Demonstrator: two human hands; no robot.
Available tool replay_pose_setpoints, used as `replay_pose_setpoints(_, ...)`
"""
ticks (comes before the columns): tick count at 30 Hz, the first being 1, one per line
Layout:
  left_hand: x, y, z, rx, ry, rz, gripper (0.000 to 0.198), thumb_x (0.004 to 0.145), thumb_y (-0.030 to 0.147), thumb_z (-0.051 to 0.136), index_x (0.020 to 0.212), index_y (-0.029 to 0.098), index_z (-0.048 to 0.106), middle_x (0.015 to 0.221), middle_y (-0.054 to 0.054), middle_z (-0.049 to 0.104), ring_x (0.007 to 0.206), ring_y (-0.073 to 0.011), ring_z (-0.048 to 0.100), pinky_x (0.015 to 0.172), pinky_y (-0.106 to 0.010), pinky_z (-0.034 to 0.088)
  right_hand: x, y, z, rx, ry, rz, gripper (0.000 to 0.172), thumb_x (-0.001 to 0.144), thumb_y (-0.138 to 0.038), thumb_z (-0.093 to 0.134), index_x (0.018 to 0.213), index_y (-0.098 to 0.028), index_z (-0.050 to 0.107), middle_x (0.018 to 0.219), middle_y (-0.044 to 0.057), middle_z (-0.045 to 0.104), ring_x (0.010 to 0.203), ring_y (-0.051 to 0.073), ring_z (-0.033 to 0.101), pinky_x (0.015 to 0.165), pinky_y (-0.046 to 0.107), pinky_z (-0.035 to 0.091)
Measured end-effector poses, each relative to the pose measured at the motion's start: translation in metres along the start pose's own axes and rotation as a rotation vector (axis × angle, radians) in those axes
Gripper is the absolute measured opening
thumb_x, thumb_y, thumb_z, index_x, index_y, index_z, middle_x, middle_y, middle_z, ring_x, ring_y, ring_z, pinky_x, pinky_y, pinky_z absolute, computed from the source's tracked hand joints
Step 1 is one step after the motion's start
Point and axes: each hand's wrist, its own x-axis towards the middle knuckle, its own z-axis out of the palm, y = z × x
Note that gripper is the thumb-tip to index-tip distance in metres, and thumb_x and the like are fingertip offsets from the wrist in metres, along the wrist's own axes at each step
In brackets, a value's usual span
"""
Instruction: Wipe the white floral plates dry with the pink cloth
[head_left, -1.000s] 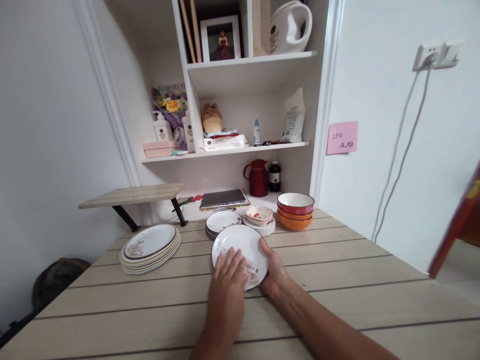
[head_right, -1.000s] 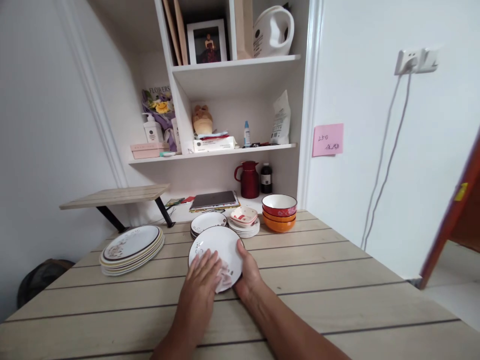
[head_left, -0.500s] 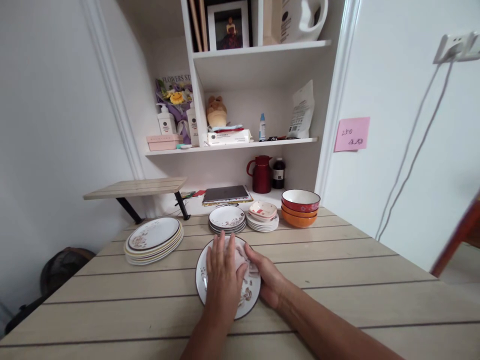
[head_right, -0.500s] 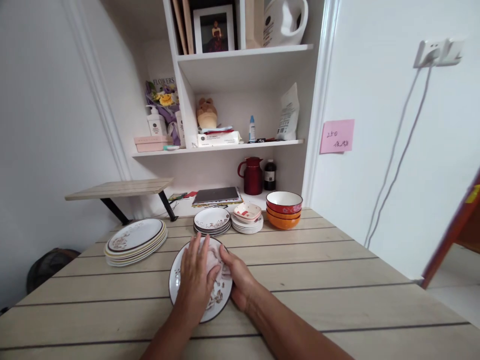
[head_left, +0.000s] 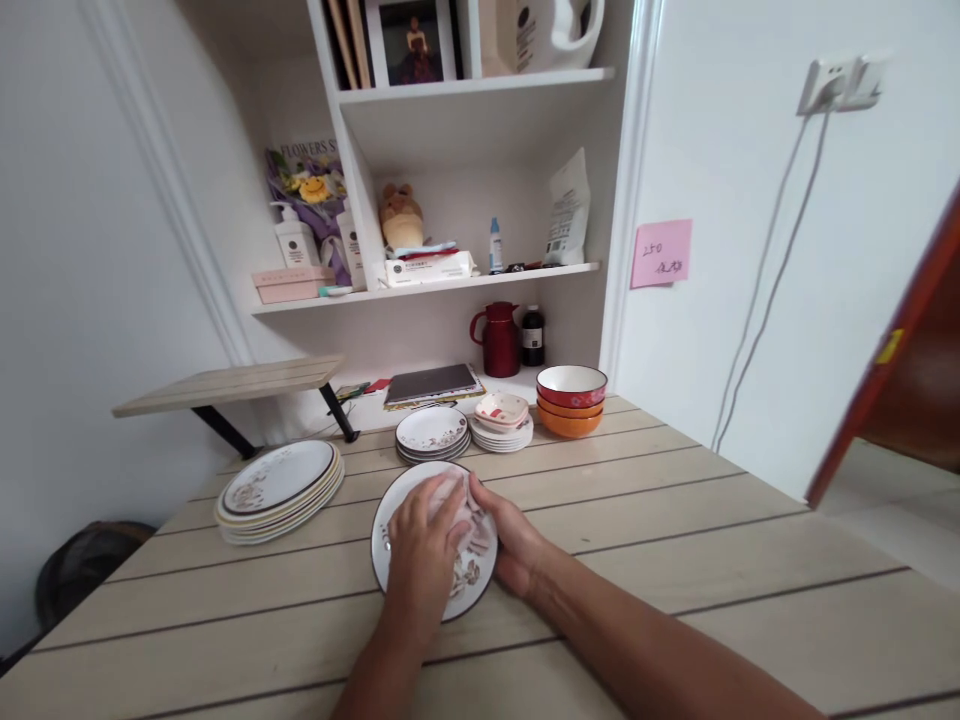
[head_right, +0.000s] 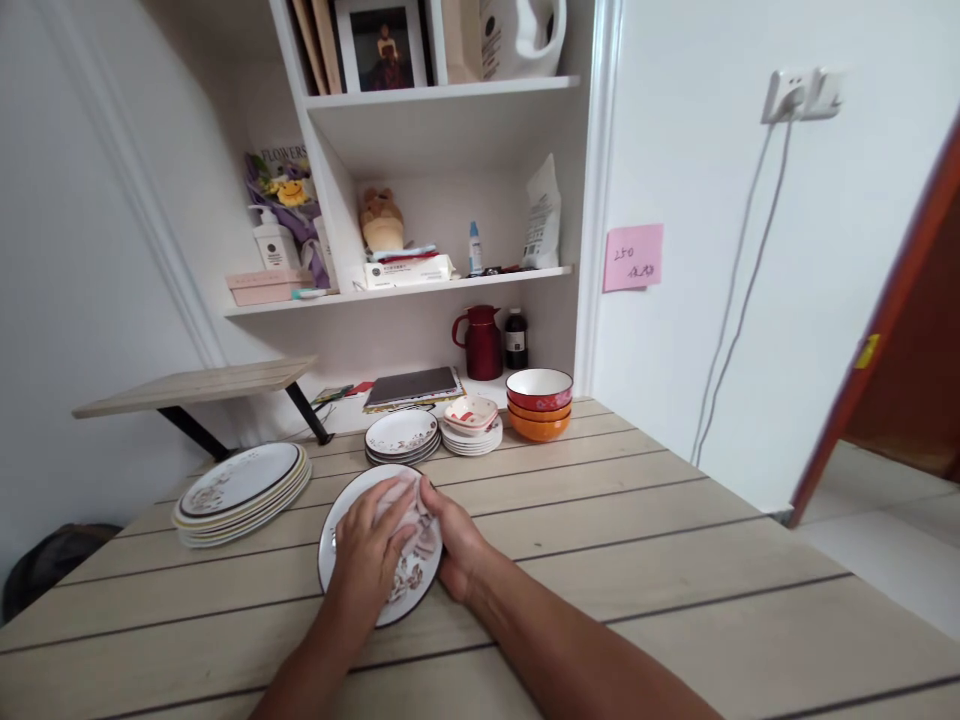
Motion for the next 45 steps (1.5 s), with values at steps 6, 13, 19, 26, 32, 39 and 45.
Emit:
replay_pose_setpoints(6, -0.001, 0.003, 0.0, -0.055, -0.125, 0.17, 0.04, 0.087, 0.019, 0.05, 0.123, 0.035, 0.058, 0.131, -0.002, 0.057, 0.125, -0.0246, 0.045, 0.105, -0.05, 0.034, 0.003, -0.011, -0.008, 0.033, 0.043, 0.054, 0.057, 0.086, -0.059, 0.046, 0.103, -0.007, 0.062, 0.084, 0.012, 0.073, 0.077, 0.022, 0.069, 0.073, 0.032, 0.051)
replay_pose_setpoints(13, 0.001, 0.008, -0.004, -0.075, -0.2, 0.214, 0.039, 0.086, 0.017, 0.051, 0.118, 0.037, 0.061, 0.132, 0.002, 0.057, 0.127, -0.0227, 0.044, 0.107, -0.05, 0.031, 0.002, -0.016, -0.012, 0.074, -0.005, 0.052, 0.061, 0.088, -0.059, 0.043, 0.108, -0.005, 0.06, 0.085, 0.014, 0.072, 0.082, 0.023, 0.069, 0.08, 0.033, 0.05)
replay_pose_setpoints(19, 0.003, 0.005, -0.01, -0.033, -0.229, 0.2, 0.031, 0.085, 0.02, 0.055, 0.108, 0.038, 0.066, 0.127, 0.003, 0.062, 0.124, -0.0227, 0.047, 0.105, -0.051, 0.031, 0.0, -0.036, -0.02, 0.097, -0.033, -0.088, 0.061, 0.086, -0.056, 0.047, 0.119, -0.005, 0.056, 0.1, 0.017, 0.071, 0.094, 0.025, 0.067, 0.091, 0.039, 0.047)
replay_pose_setpoints(26, 0.001, -0.007, -0.013, 0.114, -0.127, -0.007, 0.029, 0.085, 0.019, 0.055, 0.107, 0.034, 0.066, 0.127, -0.002, 0.062, 0.122, -0.0256, 0.05, 0.105, -0.058, 0.028, 0.002, -0.045, -0.026, 0.112, 0.055, -0.184, 0.056, 0.084, -0.05, 0.054, 0.125, -0.01, 0.053, 0.106, 0.015, 0.071, 0.101, 0.026, 0.066, 0.095, 0.044, 0.045)
replay_pose_setpoints(32, 0.001, -0.013, -0.017, 0.163, -0.023, -0.13, 0.033, 0.089, 0.022, 0.048, 0.119, 0.031, 0.061, 0.135, -0.005, 0.055, 0.13, -0.0262, 0.043, 0.106, -0.057, 0.031, -0.002, -0.026, -0.014, 0.071, 0.039, -0.074, 0.056, 0.084, -0.05, 0.055, 0.122, -0.009, 0.056, 0.104, 0.016, 0.071, 0.098, 0.026, 0.067, 0.096, 0.045, 0.044)
replay_pose_setpoints(39, 0.0, -0.019, -0.008, 0.181, 0.035, -0.122, 0.04, 0.092, 0.023, 0.04, 0.13, 0.02, 0.053, 0.14, -0.012, 0.049, 0.134, -0.027, 0.039, 0.106, -0.052, 0.036, -0.004, 0.001, 0.001, -0.007, -0.005, 0.0, 0.054, 0.084, -0.051, 0.055, 0.12, -0.011, 0.058, 0.105, 0.015, 0.071, 0.097, 0.025, 0.067, 0.097, 0.043, 0.043)
replay_pose_setpoints(45, -0.003, -0.012, 0.004, 0.082, -0.02, -0.081, 0.051, 0.092, 0.03, 0.04, 0.141, 0.014, 0.038, 0.146, -0.014, 0.04, 0.139, -0.0265, 0.029, 0.109, -0.049, 0.034, -0.005, 0.007, 0.007, -0.075, 0.01, -0.003, 0.052, 0.085, -0.054, 0.051, 0.114, -0.012, 0.062, 0.103, 0.012, 0.072, 0.096, 0.023, 0.067, 0.096, 0.038, 0.044)
